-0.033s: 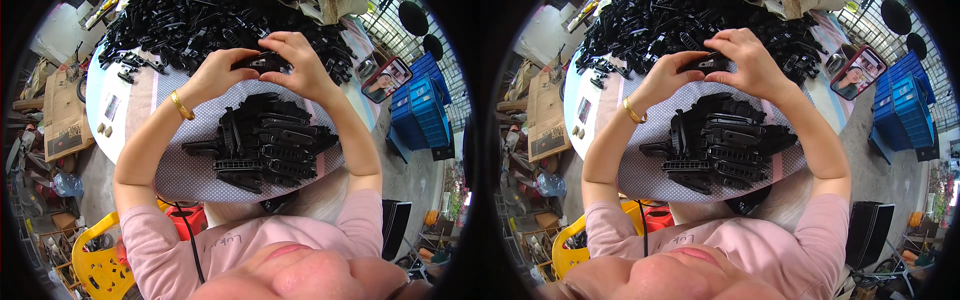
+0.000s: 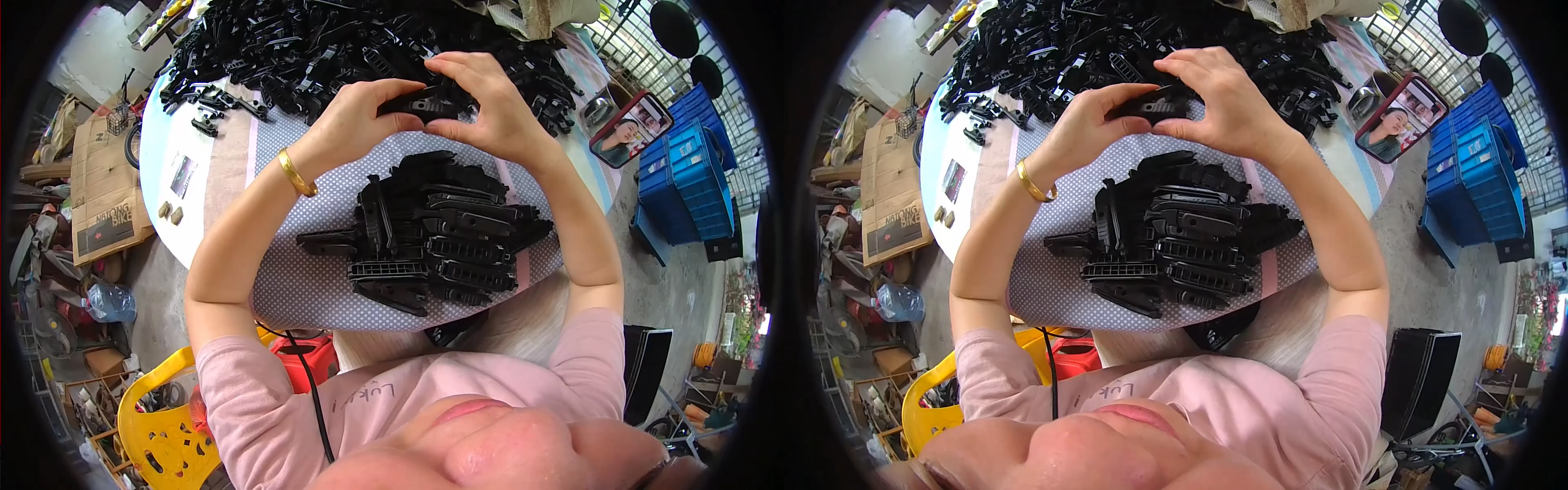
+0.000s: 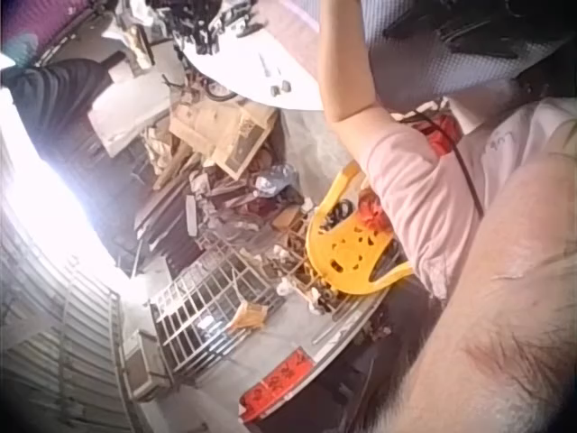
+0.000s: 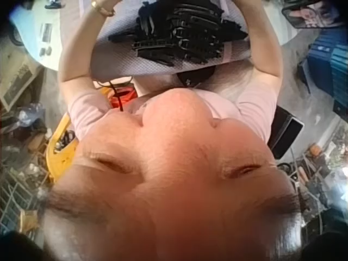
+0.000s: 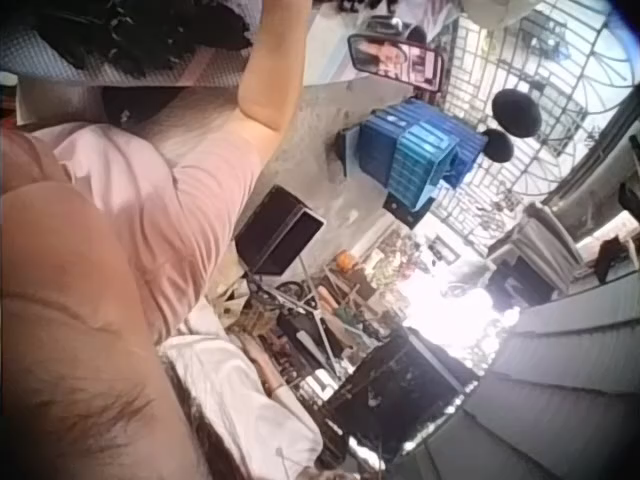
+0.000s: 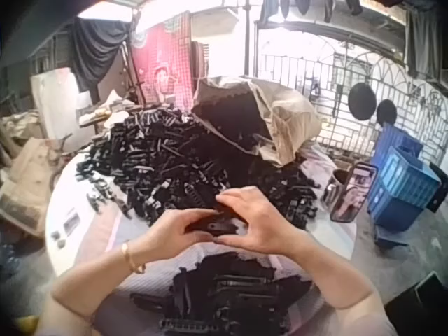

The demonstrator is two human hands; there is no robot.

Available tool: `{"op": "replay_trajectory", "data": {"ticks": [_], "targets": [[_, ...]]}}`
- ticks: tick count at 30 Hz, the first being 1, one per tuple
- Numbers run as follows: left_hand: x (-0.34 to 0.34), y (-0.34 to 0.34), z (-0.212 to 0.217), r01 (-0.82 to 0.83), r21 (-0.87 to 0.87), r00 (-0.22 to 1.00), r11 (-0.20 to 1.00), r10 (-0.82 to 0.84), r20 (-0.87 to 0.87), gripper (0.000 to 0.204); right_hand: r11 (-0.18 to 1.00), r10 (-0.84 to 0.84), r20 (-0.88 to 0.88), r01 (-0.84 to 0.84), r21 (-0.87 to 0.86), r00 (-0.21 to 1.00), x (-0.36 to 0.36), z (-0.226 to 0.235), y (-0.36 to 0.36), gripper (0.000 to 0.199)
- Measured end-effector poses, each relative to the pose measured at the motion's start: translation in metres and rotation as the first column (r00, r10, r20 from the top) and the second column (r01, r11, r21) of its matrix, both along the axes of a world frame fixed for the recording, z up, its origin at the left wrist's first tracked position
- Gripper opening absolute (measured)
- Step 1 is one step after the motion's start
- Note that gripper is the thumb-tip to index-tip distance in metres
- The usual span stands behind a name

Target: The recorder is sorting and inspecting a large quantity of black plastic hair clips on a round table.

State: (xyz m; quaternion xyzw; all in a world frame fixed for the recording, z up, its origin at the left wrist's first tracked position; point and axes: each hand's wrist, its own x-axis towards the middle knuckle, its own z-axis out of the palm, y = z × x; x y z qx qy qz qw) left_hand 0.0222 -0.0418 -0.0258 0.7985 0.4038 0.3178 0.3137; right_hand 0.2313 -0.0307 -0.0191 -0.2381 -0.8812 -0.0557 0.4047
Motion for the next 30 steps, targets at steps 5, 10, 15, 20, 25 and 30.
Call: {"op": "replay_trajectory", "data": {"ticks": [5, 10, 15, 20, 25, 30], "targets": [[0.004, -0.007, -0.001, 0.005, 0.325, 0.982, 0.946, 0.057, -0.182, 0.038, 0.947, 0.051, 0.131, -0.006, -0.322, 0.990, 0.000, -0.008, 0.000, 0.049], [0.006, -0.010, 0.005, 0.031, 0.512, 0.978, 0.858, 0.080, -0.194, 0.030, 0.991, -0.011, 0.121, 0.027, -0.128, 0.993, -0.001, -0.004, -0.003, 0.038], [0.008, -0.010, 0.005, 0.042, 0.566, 0.987, 0.823, 0.054, -0.151, 0.031, 0.999, 0.003, 0.081, 0.000, -0.040, 0.997, 0.001, -0.003, -0.007, 0.035], [0.006, -0.010, 0.011, 0.029, 0.512, 0.987, 0.858, 0.055, -0.148, 0.033, 1.000, 0.002, 0.090, -0.002, 0.003, 0.996, 0.003, 0.000, -0.003, 0.037], [0.009, -0.022, 0.012, 0.033, 0.296, 0.999, 0.955, -0.032, -0.007, 0.036, 0.629, 0.031, -0.317, -0.265, -0.731, 0.948, 0.026, 0.010, 0.027, 0.031], [0.020, -0.041, 0.022, 0.384, 0.274, 0.916, 0.882, -0.400, 0.004, 0.038, 0.854, -0.300, 0.023, 0.280, -0.439, 0.954, 0.046, -0.007, 0.121, 0.033]]}}
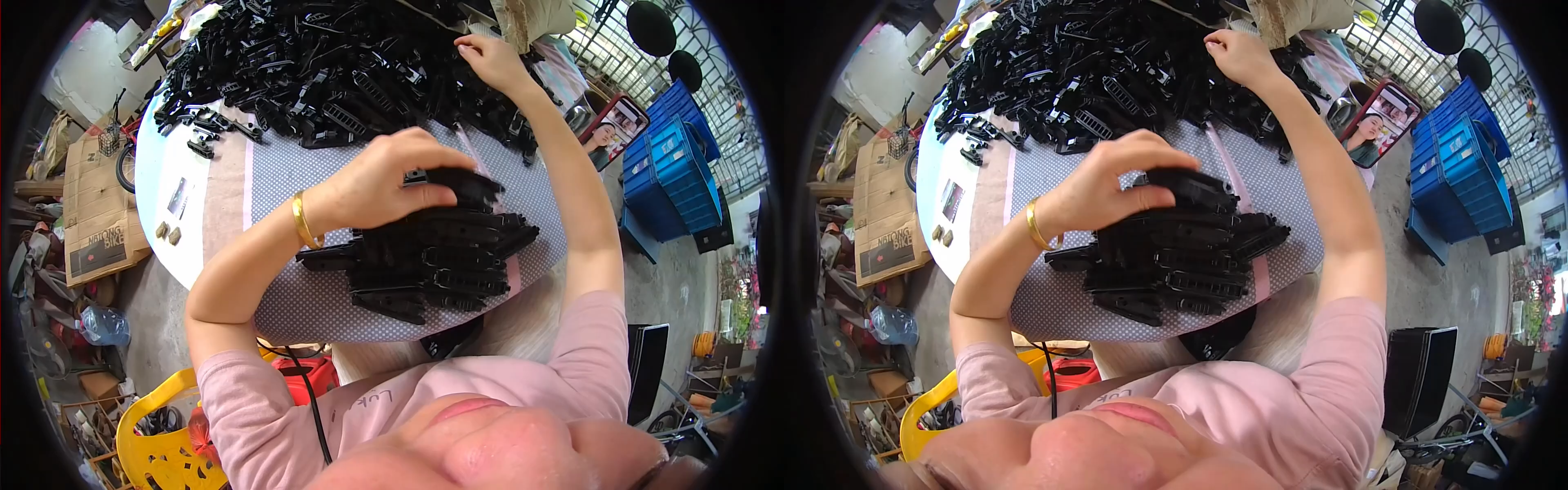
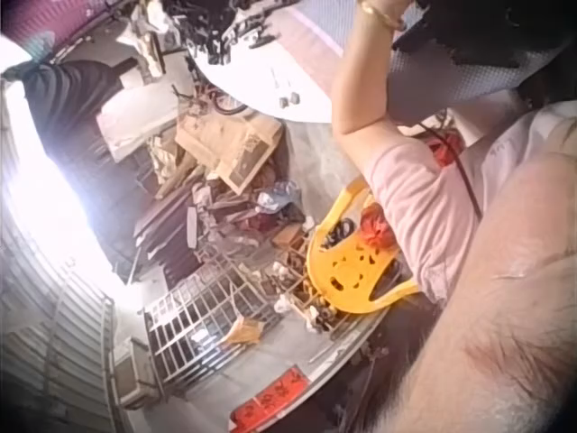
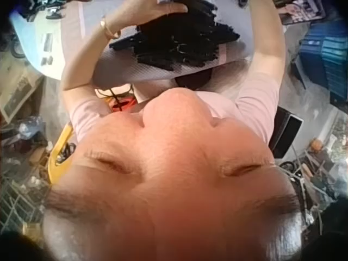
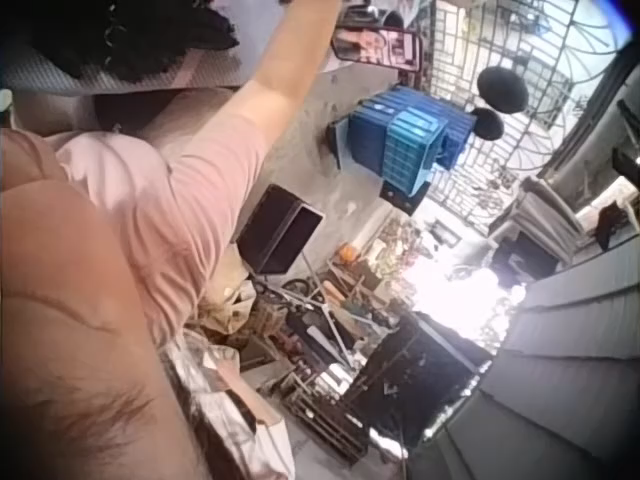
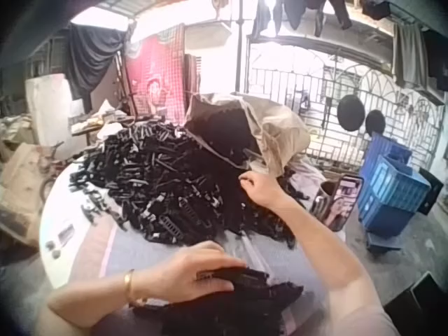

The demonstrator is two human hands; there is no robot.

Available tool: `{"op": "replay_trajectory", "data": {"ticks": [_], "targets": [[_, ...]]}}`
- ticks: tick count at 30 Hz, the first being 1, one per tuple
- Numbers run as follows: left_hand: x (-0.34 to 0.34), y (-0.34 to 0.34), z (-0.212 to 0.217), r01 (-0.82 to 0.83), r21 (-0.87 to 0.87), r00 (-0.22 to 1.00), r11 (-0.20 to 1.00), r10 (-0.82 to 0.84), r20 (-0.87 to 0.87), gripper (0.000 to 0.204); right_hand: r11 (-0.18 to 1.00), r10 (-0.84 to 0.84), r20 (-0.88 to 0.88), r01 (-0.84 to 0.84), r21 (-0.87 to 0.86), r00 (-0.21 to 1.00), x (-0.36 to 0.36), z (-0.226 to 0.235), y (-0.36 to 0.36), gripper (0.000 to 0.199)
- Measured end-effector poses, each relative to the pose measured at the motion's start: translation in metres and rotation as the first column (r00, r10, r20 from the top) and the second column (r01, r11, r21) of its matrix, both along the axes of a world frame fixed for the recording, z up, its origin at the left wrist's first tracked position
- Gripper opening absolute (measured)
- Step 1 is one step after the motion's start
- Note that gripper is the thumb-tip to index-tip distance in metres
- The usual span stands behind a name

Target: The recorder is sorting and inspecting a large quantity of black plastic hair clips on a round table.

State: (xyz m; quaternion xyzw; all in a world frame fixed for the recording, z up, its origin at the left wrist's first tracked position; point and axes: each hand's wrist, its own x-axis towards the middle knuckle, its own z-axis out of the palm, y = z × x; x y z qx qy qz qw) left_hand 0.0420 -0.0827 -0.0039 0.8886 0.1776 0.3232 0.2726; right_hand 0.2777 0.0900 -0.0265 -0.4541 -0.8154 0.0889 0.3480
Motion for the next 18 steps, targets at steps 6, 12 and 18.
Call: {"op": "replay_trajectory", "data": {"ticks": [6, 12, 18], "targets": [[0.004, -0.004, -0.010, 0.124, -0.124, 0.990, 0.984, -0.131, -0.050, 0.039, 0.897, -0.419, 0.416, 0.438, 0.053, 0.807, -0.027, -0.011, 0.051, 0.035], [0.004, -0.001, -0.014, 0.193, -0.081, 0.980, 0.978, -0.197, -0.041, 0.054, 0.859, -0.482, 0.418, 0.508, 0.055, 0.770, -0.024, -0.007, 0.067, 0.027], [0.002, 0.000, -0.017, 0.195, -0.086, 0.979, 0.977, -0.199, -0.042, 0.058, 0.870, -0.250, -0.396, 0.026, -0.492, 0.884, -0.019, 0.024, 0.020, 0.045]]}}
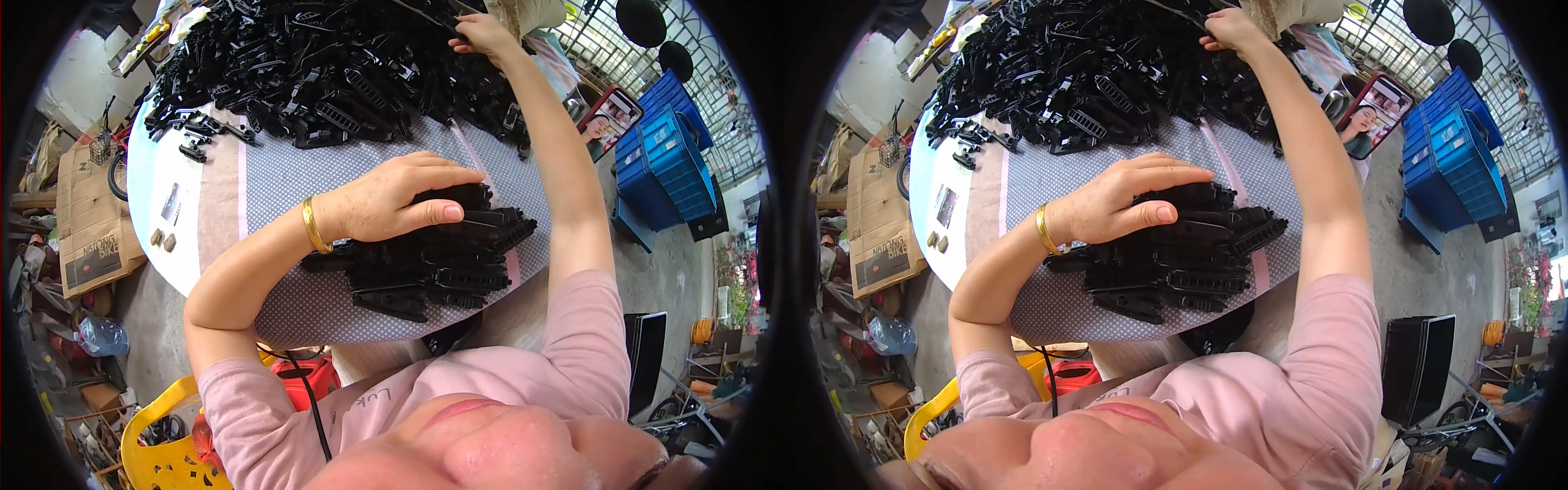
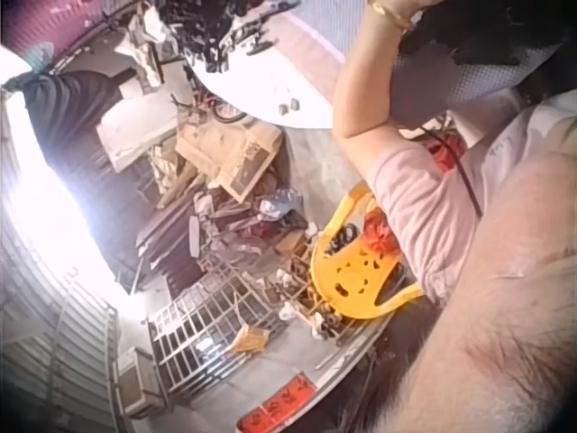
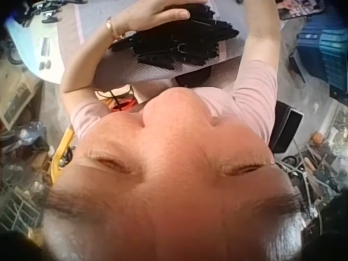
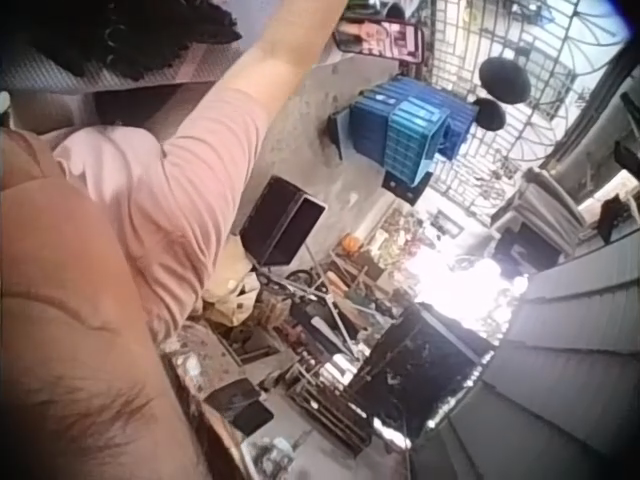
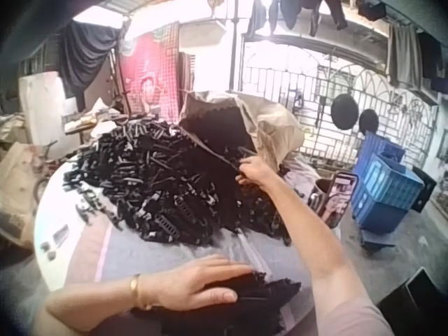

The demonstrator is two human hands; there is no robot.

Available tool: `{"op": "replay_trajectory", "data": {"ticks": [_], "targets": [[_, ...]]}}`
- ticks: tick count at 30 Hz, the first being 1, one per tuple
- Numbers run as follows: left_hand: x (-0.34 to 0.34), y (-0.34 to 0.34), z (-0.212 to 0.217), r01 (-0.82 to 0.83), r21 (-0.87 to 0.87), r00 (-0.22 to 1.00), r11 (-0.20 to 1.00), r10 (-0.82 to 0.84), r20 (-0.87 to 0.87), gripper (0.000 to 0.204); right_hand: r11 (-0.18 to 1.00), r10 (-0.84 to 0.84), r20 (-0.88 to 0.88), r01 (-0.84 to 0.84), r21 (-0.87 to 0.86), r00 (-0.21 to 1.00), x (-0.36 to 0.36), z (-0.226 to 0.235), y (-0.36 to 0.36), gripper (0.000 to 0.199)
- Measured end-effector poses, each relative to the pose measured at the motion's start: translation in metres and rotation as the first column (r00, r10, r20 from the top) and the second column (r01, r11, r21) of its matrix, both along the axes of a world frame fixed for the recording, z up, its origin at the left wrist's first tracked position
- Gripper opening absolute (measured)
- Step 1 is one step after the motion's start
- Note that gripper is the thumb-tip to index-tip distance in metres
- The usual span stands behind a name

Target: The recorder is sorting and inspecting a large quantity of black plastic hair clips on a round table.

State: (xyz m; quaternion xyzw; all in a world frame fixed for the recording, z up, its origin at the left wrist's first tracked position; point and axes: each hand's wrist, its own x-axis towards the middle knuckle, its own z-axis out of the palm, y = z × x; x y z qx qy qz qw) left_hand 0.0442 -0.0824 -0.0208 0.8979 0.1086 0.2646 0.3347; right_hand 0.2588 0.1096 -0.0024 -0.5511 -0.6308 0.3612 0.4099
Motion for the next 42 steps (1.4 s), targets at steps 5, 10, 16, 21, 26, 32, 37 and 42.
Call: {"op": "replay_trajectory", "data": {"ticks": [5, 10, 16, 21, 26, 32, 37, 42], "targets": [[0.001, -0.001, 0.002, -0.014, -0.025, 1.000, 1.000, 0.014, -0.021, 0.055, 0.964, 0.149, -0.574, -0.246, -0.096, 0.805, 0.038, 0.009, -0.065, 0.043], [-0.001, 0.001, 0.003, -0.075, -0.087, 0.997, 0.993, 0.074, -0.020, 0.050, 0.987, 0.163, 0.177, -0.157, -0.045, 0.971, 0.042, 0.014, -0.123, 0.037], [-0.002, 0.005, -0.002, -0.069, -0.345, 0.997, 0.936, 0.081, 0.019, 0.056, 0.917, -0.129, 0.726, -0.197, 0.346, 0.675, 0.036, -0.023, -0.131, 0.036], [-0.004, 0.017, -0.007, -0.112, -0.441, 0.984, 0.890, 0.162, 0.076, 0.049, 0.844, -0.294, 0.718, -0.181, 0.505, 0.630, 0.029, -0.011, -0.132, 0.027], [-0.004, 0.017, -0.007, -0.539, -0.252, 0.809, 0.804, 0.577, 0.112, 0.050, 0.777, -0.082, 0.375, -0.176, 0.604, 0.923, -0.009, 0.019, -0.145, 0.021], [-0.003, 0.016, -0.008, -0.703, -0.121, 0.678, 0.700, 0.712, 0.181, 0.045, 0.856, 0.285, 0.144, -0.319, 0.407, 0.948, -0.056, 0.005, -0.154, 0.021], [-0.007, 0.023, -0.011, -0.731, -0.224, 0.627, 0.644, 0.764, 0.150, 0.027, 0.818, 0.366, 0.205, -0.419, 0.394, 0.908, -0.057, 0.002, -0.151, 0.034], [-0.012, 0.037, -0.015, -0.412, -0.652, 0.698, 0.637, 0.681, 0.224, 0.026, 0.912, 0.285, 0.066, -0.292, 0.287, 0.956, -0.035, -0.002, -0.145, 0.038]]}}
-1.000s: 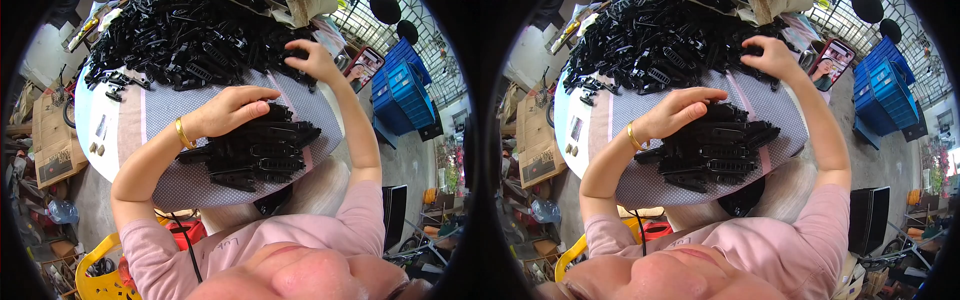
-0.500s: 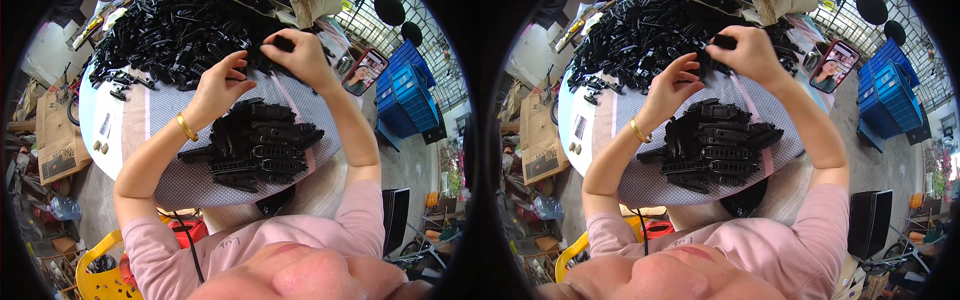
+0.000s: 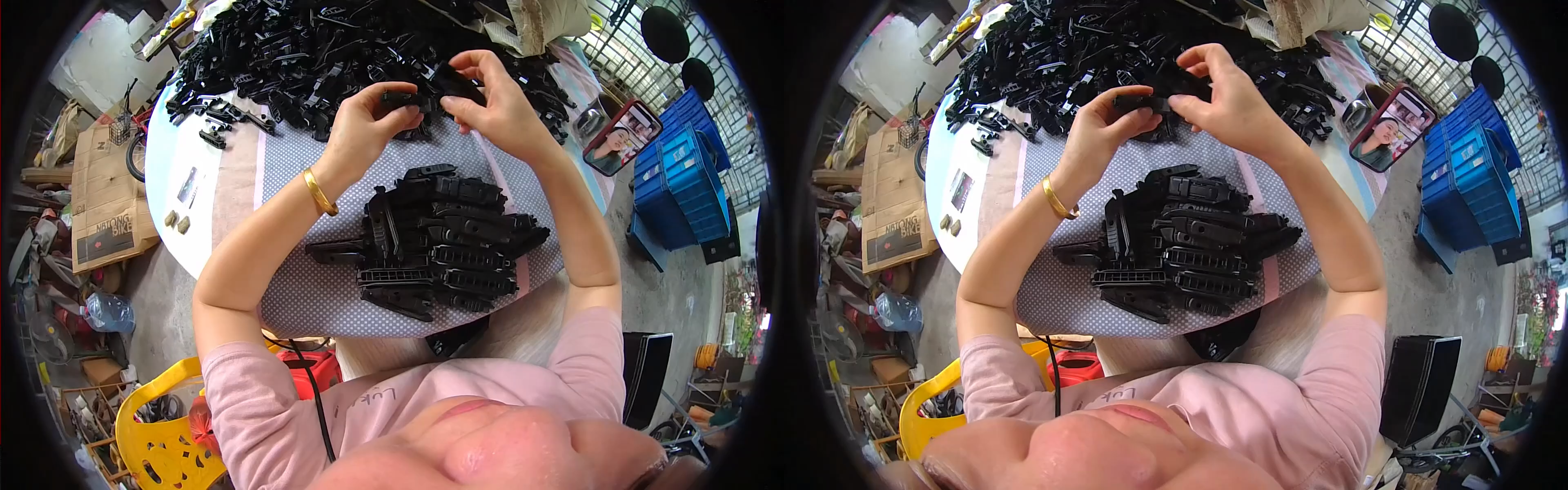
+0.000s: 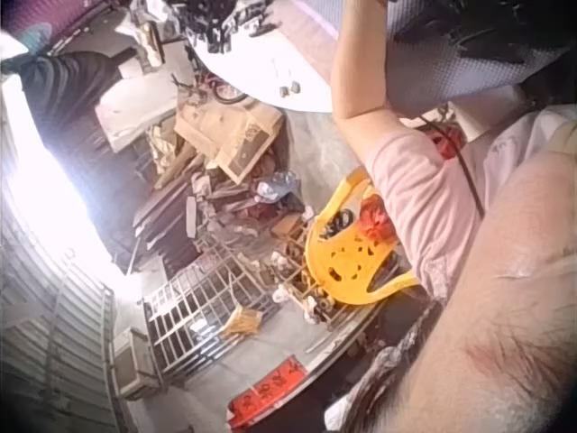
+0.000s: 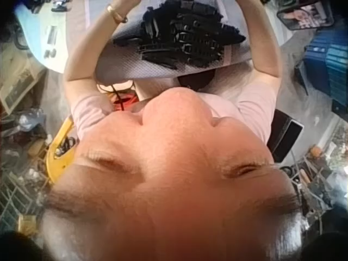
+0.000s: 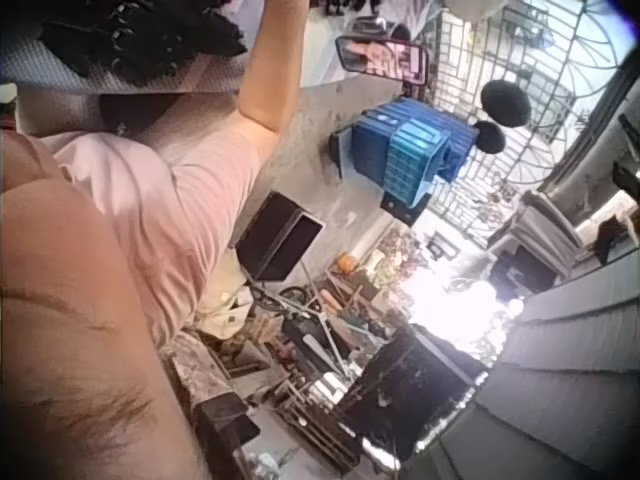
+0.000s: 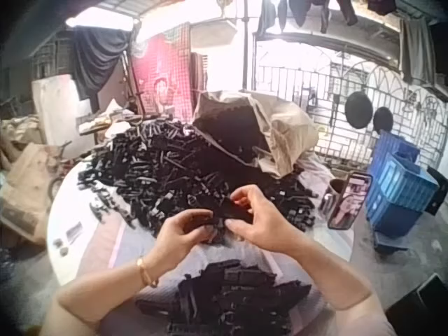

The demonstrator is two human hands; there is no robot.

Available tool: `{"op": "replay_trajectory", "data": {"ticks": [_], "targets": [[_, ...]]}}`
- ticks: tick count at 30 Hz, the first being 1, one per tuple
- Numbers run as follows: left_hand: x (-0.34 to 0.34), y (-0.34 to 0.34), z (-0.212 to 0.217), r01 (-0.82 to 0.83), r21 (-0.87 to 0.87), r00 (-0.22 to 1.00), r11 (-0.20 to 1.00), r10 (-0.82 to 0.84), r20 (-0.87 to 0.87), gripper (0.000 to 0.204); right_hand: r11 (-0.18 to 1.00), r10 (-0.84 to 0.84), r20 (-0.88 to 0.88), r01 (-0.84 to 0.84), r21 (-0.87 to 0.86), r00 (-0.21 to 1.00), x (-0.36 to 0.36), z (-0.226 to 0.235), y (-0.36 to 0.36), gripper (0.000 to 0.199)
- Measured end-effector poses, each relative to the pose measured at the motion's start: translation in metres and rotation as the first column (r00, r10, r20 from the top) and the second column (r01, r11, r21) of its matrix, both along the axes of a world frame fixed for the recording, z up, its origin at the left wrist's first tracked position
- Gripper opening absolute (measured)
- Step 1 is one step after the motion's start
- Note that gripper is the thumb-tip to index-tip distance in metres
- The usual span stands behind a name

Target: The recorder is sorting and inspecting a large quantity of black plastic hair clips on a round table.

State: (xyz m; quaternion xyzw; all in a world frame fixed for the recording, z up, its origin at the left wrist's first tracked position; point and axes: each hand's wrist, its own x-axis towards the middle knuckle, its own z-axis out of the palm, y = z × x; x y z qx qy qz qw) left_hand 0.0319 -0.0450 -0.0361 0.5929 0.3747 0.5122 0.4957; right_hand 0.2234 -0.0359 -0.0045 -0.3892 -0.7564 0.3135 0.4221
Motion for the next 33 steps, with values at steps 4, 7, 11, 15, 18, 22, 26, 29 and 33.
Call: {"op": "replay_trajectory", "data": {"ticks": [4, 7, 11, 15, 18, 22, 26, 29, 33], "targets": [[-0.001, 0.005, -0.004, 0.125, -0.121, 0.974, 0.985, -0.098, 0.205, 0.028, 0.982, 0.176, -0.110, -0.182, -0.049, 0.978, 0.004, -0.002, 0.000, 0.033], [0.000, 0.005, -0.004, 0.141, -0.135, 0.974, 0.981, -0.113, 0.199, 0.029, 0.985, 0.167, -0.057, -0.163, 0.063, 0.984, 0.003, -0.004, -0.003, 0.029], [0.001, 0.001, 0.000, 0.107, -0.059, 0.994, 0.993, -0.106, 0.026, 0.033, 0.986, 0.152, -0.074, -0.156, -0.056, 0.986, -0.002, -0.008, -0.007, 0.024], [0.002, 0.000, -0.002, 0.090, -0.030, 0.993, 0.996, -0.092, -0.079, 0.035, 0.987, 0.113, 0.022, -0.114, 0.111, 0.993, -0.005, -0.015, -0.005, 0.022], [0.002, -0.003, 0.001, 0.084, 0.043, 0.982, 0.996, -0.075, -0.176, 0.036, 0.970, 0.063, 0.096, -0.084, 0.230, 0.993, -0.003, -0.015, -0.002, 0.022], [0.001, -0.004, 0.007, 0.108, 0.020, 0.967, 0.994, -0.101, -0.232, 0.038, 0.929, 0.051, 0.091, -0.080, 0.362, 0.995, -0.002, -0.020, 0.001, 0.022], [-0.002, -0.001, 0.004, 0.113, 0.112, 0.978, 0.987, -0.090, -0.190, 0.042, 0.946, -0.012, 0.195, -0.053, 0.321, 0.981, 0.000, -0.012, -0.003, 0.033], [-0.004, -0.001, 0.009, 0.139, 0.152, 0.977, 0.979, -0.110, -0.184, 0.040, 0.732, -0.140, 0.239, -0.063, 0.679, 0.961, 0.007, -0.009, 0.009, 0.058], [-0.004, -0.003, 0.011, 0.120, 0.204, 0.964, 0.972, -0.065, -0.259, 0.036, 0.982, 0.153, 0.181, -0.171, 0.083, 0.971, 0.012, -0.013, 0.007, 0.048]]}}
